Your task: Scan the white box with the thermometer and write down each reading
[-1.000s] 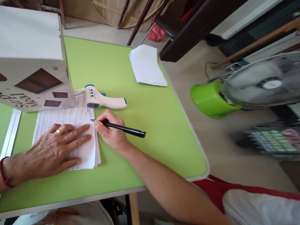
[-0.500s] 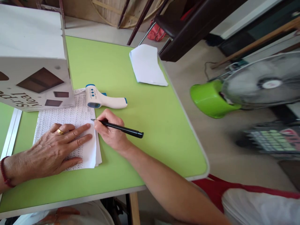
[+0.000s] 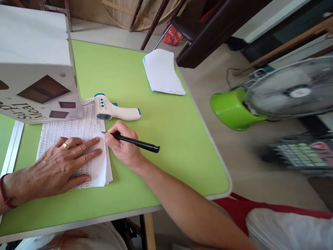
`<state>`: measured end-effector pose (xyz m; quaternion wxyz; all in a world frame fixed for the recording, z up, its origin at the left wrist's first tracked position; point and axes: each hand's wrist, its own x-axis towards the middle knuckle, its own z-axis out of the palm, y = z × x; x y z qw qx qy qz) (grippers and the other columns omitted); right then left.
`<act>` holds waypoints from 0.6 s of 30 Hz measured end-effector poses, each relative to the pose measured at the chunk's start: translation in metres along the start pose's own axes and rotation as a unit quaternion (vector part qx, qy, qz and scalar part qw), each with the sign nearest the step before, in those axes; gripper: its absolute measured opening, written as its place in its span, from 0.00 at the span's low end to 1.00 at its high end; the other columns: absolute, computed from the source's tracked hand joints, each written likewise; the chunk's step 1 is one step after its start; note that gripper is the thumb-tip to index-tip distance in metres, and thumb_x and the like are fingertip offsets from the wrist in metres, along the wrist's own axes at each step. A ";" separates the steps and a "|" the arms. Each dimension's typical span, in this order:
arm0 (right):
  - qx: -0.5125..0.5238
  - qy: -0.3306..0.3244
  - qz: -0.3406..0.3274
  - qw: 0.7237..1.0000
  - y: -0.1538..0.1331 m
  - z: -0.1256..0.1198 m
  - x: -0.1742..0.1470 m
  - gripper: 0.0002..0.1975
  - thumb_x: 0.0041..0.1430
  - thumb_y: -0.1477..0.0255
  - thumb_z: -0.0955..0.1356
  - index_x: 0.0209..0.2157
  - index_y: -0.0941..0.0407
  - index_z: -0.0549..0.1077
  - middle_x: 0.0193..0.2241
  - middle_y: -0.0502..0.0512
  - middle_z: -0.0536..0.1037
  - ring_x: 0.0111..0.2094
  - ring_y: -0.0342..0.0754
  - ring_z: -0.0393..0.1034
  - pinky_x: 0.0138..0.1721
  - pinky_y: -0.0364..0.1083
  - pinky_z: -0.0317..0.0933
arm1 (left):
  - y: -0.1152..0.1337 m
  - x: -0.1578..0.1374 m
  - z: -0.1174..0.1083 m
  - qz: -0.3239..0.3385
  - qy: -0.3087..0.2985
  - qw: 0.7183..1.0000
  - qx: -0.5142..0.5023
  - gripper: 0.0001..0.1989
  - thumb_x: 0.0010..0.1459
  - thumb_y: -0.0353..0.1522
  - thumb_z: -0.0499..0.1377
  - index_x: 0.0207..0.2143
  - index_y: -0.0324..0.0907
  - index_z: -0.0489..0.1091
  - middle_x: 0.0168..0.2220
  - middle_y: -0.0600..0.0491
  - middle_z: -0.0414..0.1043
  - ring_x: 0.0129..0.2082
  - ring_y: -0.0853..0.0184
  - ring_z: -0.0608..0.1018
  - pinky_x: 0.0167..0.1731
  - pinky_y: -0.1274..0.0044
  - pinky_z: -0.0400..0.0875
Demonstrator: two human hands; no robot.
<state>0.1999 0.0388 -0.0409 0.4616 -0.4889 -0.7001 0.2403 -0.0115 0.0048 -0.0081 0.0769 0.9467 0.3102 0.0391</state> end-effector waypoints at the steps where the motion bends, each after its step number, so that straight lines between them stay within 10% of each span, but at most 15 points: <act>1: -0.002 -0.002 0.000 1.000 0.000 0.000 0.000 0.08 0.52 0.75 0.65 0.22 0.52 0.62 0.17 0.44 0.65 0.21 0.42 0.61 0.24 0.43 0.59 | 0.000 0.000 0.000 0.000 0.000 1.000 0.000 0.26 0.64 0.42 0.53 0.61 0.43 0.60 0.67 0.49 0.51 0.53 0.54 0.66 0.46 0.64 0.58; 18: 0.008 -0.005 0.004 1.000 0.002 0.000 -0.001 0.08 0.51 0.75 0.65 0.23 0.52 0.61 0.17 0.44 0.66 0.22 0.42 0.62 0.25 0.44 0.59 | -0.001 0.000 0.000 0.004 0.002 1.000 0.000 0.26 0.64 0.43 0.53 0.62 0.42 0.60 0.67 0.48 0.51 0.53 0.53 0.66 0.46 0.64 0.59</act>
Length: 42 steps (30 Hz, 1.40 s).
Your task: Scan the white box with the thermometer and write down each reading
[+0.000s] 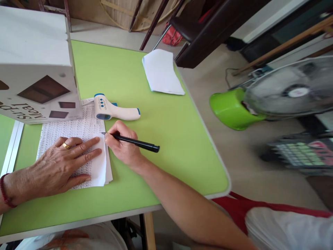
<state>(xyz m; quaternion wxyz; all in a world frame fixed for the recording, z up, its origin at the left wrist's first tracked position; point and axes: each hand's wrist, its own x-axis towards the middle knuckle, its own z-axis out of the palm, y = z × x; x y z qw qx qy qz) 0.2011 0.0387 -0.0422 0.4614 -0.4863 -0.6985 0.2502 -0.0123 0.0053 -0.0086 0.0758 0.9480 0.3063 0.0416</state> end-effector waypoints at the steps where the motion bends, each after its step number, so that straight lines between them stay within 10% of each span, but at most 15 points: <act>1: -0.003 0.002 -0.001 1.000 0.000 0.000 0.000 0.08 0.51 0.75 0.65 0.23 0.52 0.61 0.17 0.44 0.66 0.21 0.42 0.62 0.25 0.44 0.59 | 0.000 0.000 0.000 -0.001 0.000 1.000 0.000 0.26 0.64 0.43 0.53 0.62 0.42 0.60 0.67 0.48 0.51 0.53 0.53 0.66 0.46 0.64 0.59; 42: -0.021 0.027 -0.014 0.999 -0.001 0.001 0.001 0.08 0.50 0.77 0.64 0.22 0.53 0.60 0.16 0.43 0.64 0.19 0.40 0.59 0.23 0.42 0.57 | -0.002 0.000 0.001 0.004 0.002 1.000 0.009 0.27 0.65 0.44 0.51 0.62 0.42 0.59 0.67 0.49 0.51 0.52 0.53 0.66 0.45 0.64 0.57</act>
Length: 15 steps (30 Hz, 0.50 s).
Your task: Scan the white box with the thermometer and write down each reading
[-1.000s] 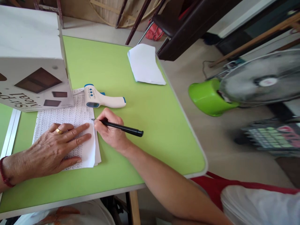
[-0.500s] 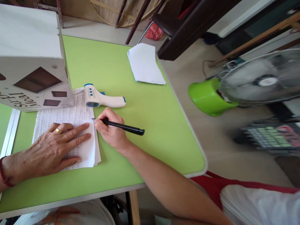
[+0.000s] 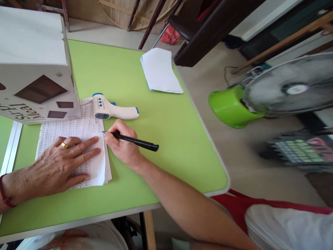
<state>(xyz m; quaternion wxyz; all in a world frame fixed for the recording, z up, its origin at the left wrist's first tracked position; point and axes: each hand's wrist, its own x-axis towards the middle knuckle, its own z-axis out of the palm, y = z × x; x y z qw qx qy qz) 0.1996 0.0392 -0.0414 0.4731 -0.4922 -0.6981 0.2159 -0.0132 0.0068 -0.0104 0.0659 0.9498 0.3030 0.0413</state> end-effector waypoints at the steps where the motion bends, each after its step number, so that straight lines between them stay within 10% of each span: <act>1: -0.003 -0.001 -0.001 1.000 0.000 0.000 0.000 0.08 0.50 0.77 0.64 0.22 0.53 0.60 0.16 0.43 0.64 0.19 0.40 0.59 0.23 0.42 0.57 | 0.000 0.000 0.000 0.000 0.001 1.000 0.000 0.27 0.65 0.44 0.51 0.62 0.42 0.59 0.67 0.49 0.51 0.52 0.53 0.66 0.45 0.64 0.57; 15: -0.024 0.042 -0.065 0.997 0.001 -0.005 0.002 0.07 0.51 0.78 0.66 0.27 0.53 0.63 0.20 0.44 0.66 0.21 0.40 0.60 0.23 0.42 0.60 | -0.002 0.000 0.001 0.004 0.008 1.000 -0.008 0.28 0.63 0.45 0.54 0.61 0.43 0.60 0.66 0.49 0.53 0.52 0.53 0.67 0.45 0.64 0.59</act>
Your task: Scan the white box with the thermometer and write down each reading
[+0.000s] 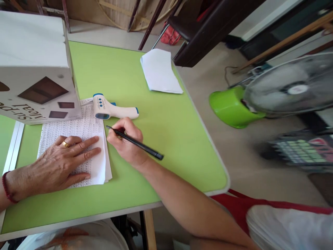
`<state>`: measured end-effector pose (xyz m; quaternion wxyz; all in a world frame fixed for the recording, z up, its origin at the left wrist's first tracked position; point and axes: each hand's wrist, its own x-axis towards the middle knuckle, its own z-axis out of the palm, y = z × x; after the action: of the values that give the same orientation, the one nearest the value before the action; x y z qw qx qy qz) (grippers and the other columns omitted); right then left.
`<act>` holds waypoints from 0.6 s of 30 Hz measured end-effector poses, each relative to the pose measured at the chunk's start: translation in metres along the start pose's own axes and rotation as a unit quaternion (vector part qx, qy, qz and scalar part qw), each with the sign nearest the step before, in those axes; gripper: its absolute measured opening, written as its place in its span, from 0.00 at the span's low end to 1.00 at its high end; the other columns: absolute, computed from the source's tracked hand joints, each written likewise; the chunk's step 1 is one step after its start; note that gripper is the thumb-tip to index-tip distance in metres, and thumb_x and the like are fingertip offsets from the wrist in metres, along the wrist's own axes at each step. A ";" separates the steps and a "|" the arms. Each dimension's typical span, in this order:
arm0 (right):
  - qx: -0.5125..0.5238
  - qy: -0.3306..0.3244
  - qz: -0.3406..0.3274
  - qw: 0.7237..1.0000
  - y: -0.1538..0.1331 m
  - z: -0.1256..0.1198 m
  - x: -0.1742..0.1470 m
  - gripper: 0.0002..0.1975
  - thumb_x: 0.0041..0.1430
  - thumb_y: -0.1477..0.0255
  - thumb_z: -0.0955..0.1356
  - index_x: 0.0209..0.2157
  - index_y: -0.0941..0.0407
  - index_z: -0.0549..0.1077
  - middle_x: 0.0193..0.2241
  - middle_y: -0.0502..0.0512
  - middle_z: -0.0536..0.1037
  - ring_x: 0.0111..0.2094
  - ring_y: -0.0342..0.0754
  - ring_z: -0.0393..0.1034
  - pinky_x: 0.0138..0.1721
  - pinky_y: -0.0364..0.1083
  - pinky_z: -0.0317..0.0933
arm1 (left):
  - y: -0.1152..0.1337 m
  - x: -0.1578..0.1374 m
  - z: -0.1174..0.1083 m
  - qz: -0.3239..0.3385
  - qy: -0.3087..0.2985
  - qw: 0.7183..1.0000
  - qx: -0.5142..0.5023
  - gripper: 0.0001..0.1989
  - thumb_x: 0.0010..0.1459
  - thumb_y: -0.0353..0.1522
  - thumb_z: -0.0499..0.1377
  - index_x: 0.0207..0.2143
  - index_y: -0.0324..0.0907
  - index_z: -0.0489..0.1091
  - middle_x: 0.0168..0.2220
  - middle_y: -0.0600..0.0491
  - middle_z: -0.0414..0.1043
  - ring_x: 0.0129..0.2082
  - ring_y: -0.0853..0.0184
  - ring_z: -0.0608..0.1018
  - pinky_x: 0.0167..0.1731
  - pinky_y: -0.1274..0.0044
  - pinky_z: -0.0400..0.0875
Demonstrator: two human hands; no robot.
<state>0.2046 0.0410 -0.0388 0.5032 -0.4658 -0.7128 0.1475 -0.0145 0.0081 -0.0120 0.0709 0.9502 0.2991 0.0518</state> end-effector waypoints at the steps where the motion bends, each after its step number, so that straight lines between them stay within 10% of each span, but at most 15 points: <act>1: -0.021 0.003 -0.035 0.999 0.000 -0.002 0.002 0.07 0.51 0.79 0.66 0.28 0.53 0.64 0.22 0.44 0.67 0.22 0.40 0.61 0.24 0.42 0.60 | 0.000 0.000 0.000 0.002 0.000 1.000 0.000 0.28 0.63 0.45 0.54 0.61 0.43 0.60 0.66 0.49 0.53 0.52 0.53 0.67 0.45 0.63 0.59; 6: -0.187 -0.048 -0.183 0.964 0.003 -0.018 0.010 0.10 0.51 0.84 0.64 0.30 0.54 0.70 0.25 0.51 0.73 0.27 0.44 0.68 0.28 0.44 0.61 | -0.003 0.001 -0.001 0.009 0.002 1.000 0.004 0.27 0.64 0.45 0.52 0.60 0.42 0.61 0.66 0.48 0.54 0.52 0.53 0.67 0.43 0.64 0.60; 13: -0.347 -0.219 -0.191 0.892 0.009 -0.043 0.011 0.08 0.53 0.81 0.66 0.28 0.57 0.75 0.26 0.54 0.75 0.30 0.48 0.68 0.31 0.47 0.56 | -0.004 0.000 -0.004 0.008 -0.003 1.000 -0.002 0.26 0.64 0.44 0.53 0.60 0.43 0.61 0.65 0.48 0.55 0.51 0.53 0.67 0.44 0.64 0.61; 18: -0.326 -0.253 -0.159 0.897 0.008 -0.045 0.011 0.09 0.55 0.81 0.64 0.28 0.56 0.75 0.28 0.55 0.74 0.32 0.50 0.67 0.36 0.49 0.55 | -0.005 -0.001 -0.006 0.003 -0.012 1.000 -0.001 0.26 0.64 0.44 0.53 0.61 0.44 0.60 0.65 0.47 0.54 0.52 0.52 0.67 0.45 0.63 0.61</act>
<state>0.2461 0.0429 -0.0175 0.1426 -0.4311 -0.8888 -0.0615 -0.0186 0.0119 -0.0069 0.0752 0.9514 0.2958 0.0407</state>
